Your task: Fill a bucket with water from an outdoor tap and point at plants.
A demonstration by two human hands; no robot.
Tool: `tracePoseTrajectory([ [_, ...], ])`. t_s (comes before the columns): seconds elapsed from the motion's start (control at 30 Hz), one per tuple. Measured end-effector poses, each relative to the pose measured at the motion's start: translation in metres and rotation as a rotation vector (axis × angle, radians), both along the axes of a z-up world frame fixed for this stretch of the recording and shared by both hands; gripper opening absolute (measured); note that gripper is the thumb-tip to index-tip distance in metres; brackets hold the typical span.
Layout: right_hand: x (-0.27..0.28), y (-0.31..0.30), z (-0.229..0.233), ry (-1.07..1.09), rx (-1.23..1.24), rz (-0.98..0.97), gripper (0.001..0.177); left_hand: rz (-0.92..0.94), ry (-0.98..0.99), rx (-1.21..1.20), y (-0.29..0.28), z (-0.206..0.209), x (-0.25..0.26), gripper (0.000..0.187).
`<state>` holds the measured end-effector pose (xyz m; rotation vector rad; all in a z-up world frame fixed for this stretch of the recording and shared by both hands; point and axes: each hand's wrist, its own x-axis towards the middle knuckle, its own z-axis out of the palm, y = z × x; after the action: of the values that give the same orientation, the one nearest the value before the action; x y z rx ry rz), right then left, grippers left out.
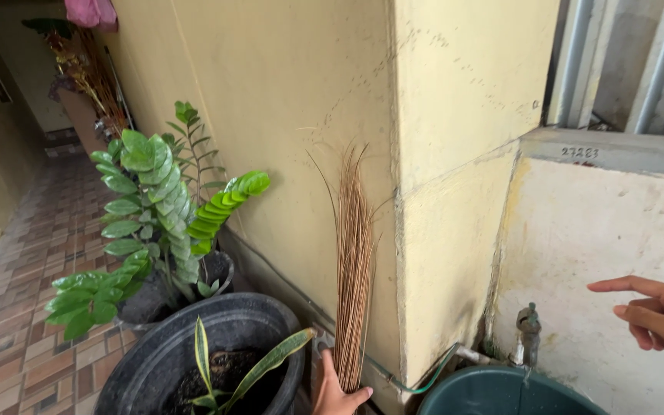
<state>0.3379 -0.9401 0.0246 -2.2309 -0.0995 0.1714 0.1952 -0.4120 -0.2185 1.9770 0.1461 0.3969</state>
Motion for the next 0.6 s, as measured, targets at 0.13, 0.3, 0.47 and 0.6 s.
tracePoseTrajectory([
  [0.13,0.005,-0.003,-0.009,-0.067,-0.095,0.035,0.043,-0.074,-0.159,-0.272,-0.006,-0.033,0.001,0.091],
  [0.3,0.014,-0.009,-0.027,-0.072,-0.089,0.007,0.043,-0.026,-0.036,-0.343,-0.006,-0.037,-0.010,0.026],
  [0.47,-0.005,0.007,-0.012,-0.050,-0.114,0.003,0.043,0.188,-0.110,-0.411,0.016,0.037,-0.050,0.018],
  [0.6,-0.026,0.020,0.000,-0.001,-0.117,0.018,0.044,0.196,-0.583,-0.368,0.056,0.130,-0.148,0.013],
])
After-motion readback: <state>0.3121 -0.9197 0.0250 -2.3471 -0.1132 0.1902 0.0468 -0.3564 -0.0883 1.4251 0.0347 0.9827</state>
